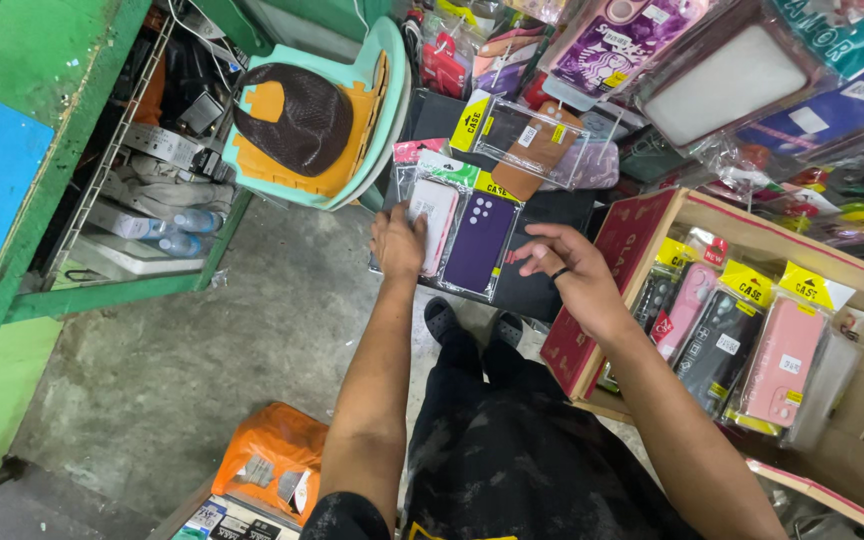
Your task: The person sorts through a box of mobile phone cases, removes cases from their plastic packaging to check them, and places the items back into the box and onto nearby display shelves.
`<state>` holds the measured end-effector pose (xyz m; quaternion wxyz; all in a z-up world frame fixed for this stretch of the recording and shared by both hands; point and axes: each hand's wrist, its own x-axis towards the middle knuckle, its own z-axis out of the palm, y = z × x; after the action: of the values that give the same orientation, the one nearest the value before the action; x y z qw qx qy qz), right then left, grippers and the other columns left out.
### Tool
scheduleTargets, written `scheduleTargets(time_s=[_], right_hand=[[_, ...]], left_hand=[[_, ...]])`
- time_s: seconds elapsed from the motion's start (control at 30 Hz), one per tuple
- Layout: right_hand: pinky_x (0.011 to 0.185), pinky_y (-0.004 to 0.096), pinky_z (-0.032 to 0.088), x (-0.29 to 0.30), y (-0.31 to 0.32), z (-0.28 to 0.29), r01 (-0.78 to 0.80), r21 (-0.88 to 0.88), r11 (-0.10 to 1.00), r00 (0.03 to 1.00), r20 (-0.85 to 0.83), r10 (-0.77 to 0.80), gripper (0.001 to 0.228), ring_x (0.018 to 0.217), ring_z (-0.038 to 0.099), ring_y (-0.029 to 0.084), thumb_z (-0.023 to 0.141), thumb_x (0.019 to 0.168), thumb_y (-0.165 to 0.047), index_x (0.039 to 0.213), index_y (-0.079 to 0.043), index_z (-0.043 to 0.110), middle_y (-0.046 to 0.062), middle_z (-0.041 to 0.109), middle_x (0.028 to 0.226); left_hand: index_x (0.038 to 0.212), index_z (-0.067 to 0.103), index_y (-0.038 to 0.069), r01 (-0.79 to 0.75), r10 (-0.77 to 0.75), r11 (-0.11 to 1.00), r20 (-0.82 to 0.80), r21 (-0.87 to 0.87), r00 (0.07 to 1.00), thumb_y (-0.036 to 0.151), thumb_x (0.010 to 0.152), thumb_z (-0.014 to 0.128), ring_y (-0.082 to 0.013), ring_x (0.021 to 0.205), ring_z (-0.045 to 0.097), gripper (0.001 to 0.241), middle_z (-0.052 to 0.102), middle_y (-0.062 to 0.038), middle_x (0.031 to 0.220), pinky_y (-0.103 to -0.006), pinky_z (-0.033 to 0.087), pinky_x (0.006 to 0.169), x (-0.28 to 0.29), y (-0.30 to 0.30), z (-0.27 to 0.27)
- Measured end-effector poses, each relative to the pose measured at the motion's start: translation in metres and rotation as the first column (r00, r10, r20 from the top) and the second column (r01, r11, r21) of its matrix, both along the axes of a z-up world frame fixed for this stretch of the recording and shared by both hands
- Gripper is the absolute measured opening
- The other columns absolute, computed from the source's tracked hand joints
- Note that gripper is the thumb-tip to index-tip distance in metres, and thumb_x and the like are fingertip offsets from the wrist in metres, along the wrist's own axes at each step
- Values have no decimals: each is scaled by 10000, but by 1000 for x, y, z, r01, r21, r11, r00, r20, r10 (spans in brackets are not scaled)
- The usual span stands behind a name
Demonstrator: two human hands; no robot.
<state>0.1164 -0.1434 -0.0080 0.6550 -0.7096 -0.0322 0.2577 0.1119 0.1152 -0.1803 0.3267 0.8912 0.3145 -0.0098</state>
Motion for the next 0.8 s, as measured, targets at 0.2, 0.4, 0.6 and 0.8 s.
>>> scheduleTargets(time_s=[0.2, 0.4, 0.6, 0.8], right_hand=[[924, 329, 528, -7, -3, 18, -28, 66, 997, 988, 155, 18, 294, 960, 679, 175, 549, 1058, -122, 1319, 6, 592, 122, 713, 1108], [932, 342, 572, -34, -74, 32, 32, 146, 989, 942, 327, -79, 245, 989, 700, 204, 516, 1105, -126, 1283, 19, 604, 125, 713, 1111], [935, 322, 549, -28, -152, 42, 314, 2, 949, 917, 258, -304, 186, 975, 686, 188, 540, 1117, -73, 1239, 49, 611, 118, 705, 1044], [876, 290, 537, -29, -226, 53, 287, -359, 888, 913, 383, -141, 241, 978, 693, 170, 580, 1084, -80, 1305, 8, 623, 111, 732, 1061]], left_hand=[[1278, 641, 118, -32, 26, 997, 100, 64, 995, 348, 873, 731, -379, 1234, 494, 475, 589, -172, 1272, -547, 358, 1003, 0, 1, 8], [1230, 662, 60, -20, 36, 999, 418, -43, 908, 252, 976, 664, -380, 1214, 547, 318, 614, -185, 1226, -495, 400, 1057, -31, -41, 94], [1169, 668, 14, 220, -69, 965, 672, -141, 737, 82, 1007, 637, -348, 1147, 632, 178, 627, -174, 1210, -439, 509, 1021, -73, -148, 220], [1171, 670, 49, 576, -341, 800, 664, -167, 666, 145, 985, 682, -345, 1102, 670, 209, 671, -157, 1154, -408, 542, 975, -66, -253, 254]])
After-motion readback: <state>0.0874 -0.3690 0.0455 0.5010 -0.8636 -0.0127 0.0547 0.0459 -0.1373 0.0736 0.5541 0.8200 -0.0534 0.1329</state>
